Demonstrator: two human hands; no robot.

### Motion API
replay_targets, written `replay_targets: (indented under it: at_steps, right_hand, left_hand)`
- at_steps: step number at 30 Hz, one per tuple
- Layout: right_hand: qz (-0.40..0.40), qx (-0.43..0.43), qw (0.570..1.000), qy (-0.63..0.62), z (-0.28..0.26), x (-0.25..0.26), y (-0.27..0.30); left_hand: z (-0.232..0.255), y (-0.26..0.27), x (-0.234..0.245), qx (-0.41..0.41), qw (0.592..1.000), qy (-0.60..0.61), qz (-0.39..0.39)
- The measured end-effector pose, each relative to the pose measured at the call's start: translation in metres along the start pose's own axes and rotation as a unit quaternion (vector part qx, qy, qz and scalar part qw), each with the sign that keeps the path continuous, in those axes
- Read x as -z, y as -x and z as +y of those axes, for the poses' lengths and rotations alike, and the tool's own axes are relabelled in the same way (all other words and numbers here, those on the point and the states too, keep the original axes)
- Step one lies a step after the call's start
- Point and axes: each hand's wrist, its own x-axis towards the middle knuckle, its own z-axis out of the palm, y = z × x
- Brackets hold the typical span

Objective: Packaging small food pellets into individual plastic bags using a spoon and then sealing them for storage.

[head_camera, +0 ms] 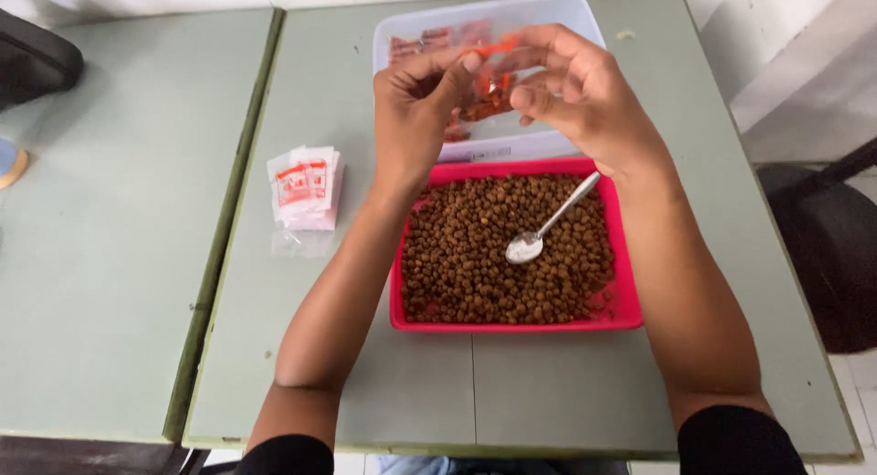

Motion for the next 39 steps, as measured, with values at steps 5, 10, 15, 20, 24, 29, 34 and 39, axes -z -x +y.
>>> replay_targets:
  at_steps: [5,10,15,20,24,29,34,39]
  right_hand:
    - [0.093,0.068,0.993,0.035,0.016,-0.002,-0.003]
    - [0.189,0.099,0.977,0.015,0.033,0.006,-0.006]
    - [0.191,0.115,0.975,0.017,0.025,-0.002,-0.008]
    - [0.215,0.072,0.972,-0.057,0.034,-0.003,-0.01]
    - [0.179,0.065,0.981,-0.022,0.032,0.001,-0.009]
    - [0.189,0.048,0.977,-0.09,0.033,0.001,-0.009]
    - [0.115,0.041,0.991,-0.063,0.025,-0.002,-0.007]
    - [0.15,0.045,0.986,-0.056,0.04,-0.008,-0.009]
  left_hand:
    - [-0.002,-0.001,0.0,-0.022,0.998,0.033,-0.04]
    - [-0.004,-0.007,0.009,0.002,0.994,0.005,-0.109]
    - [0.002,-0.005,0.005,0.017,0.978,0.002,-0.209]
    - [-0.009,0.001,-0.005,0.044,0.978,0.049,-0.2]
    - [-0.008,0.003,-0.011,0.062,0.98,0.069,-0.174]
    - [-0.012,0.004,-0.01,0.071,0.984,0.063,-0.149]
    - [-0.016,0.005,-0.012,0.049,0.986,0.086,-0.136]
    - [-0.022,0.008,-0.018,0.061,0.979,0.098,-0.167]
